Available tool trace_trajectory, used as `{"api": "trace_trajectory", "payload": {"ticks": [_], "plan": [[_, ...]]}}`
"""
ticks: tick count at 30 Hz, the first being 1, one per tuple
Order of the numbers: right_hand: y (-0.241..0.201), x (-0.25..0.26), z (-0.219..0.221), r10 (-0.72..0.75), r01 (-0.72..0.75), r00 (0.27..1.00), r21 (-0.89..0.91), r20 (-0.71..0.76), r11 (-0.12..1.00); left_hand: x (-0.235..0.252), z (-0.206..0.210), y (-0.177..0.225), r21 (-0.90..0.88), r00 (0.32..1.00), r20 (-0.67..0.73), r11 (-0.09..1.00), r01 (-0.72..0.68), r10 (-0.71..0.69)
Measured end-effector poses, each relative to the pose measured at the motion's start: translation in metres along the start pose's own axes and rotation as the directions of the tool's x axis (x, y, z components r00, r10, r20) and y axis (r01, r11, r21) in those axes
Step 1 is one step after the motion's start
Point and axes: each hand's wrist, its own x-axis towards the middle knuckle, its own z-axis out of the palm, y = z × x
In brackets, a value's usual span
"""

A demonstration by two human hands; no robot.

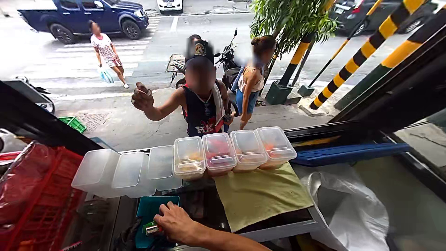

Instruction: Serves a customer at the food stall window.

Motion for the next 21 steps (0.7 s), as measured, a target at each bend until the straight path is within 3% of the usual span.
{"api": "trace_trajectory", "payload": {"ticks": [2,6,9,13,14,16,18,21], "plan": [[-0.001,-0.006,-0.011,-0.075,0.073,0.995,-0.027,-0.061,0.997,-0.003,-0.003,0.010,-0.035,0.999,-0.039,0.999,-0.013,0.012],[-0.014,-0.016,-0.039,-0.244,0.244,0.966,-0.018,-0.080,0.970,-0.010,-0.021,0.048,-0.389,0.996,-0.040,0.920,0.054,-0.076],[-0.027,-0.012,-0.053,-0.369,0.370,0.924,-0.009,-0.100,0.929,-0.016,-0.023,0.064,-0.477,0.975,-0.114,0.871,0.114,-0.190],[-0.032,0.001,-0.088,-0.475,0.507,0.854,0.134,-0.211,0.852,-0.019,-0.030,0.058,-0.583,0.893,-0.218,0.787,0.204,-0.393],[-0.030,0.000,-0.099,-0.475,0.515,0.853,0.199,-0.216,0.834,-0.026,-0.036,0.056,-0.627,0.842,-0.242,0.740,0.244,-0.482],[-0.017,-0.005,-0.112,-0.428,0.467,0.883,0.267,-0.195,0.843,-0.045,-0.046,0.049,-0.782,0.730,-0.284,0.590,0.198,-0.621],[-0.007,-0.006,-0.113,-0.300,0.332,0.938,0.200,-0.176,0.922,-0.062,-0.052,0.028,-0.886,0.641,-0.279,0.449,0.115,-0.715],[-0.008,0.011,-0.068,-0.039,0.039,0.999,0.004,-0.011,0.999,-0.074,-0.054,0.020,-0.951,0.500,-0.226,0.300,0.071,-0.836]]}}
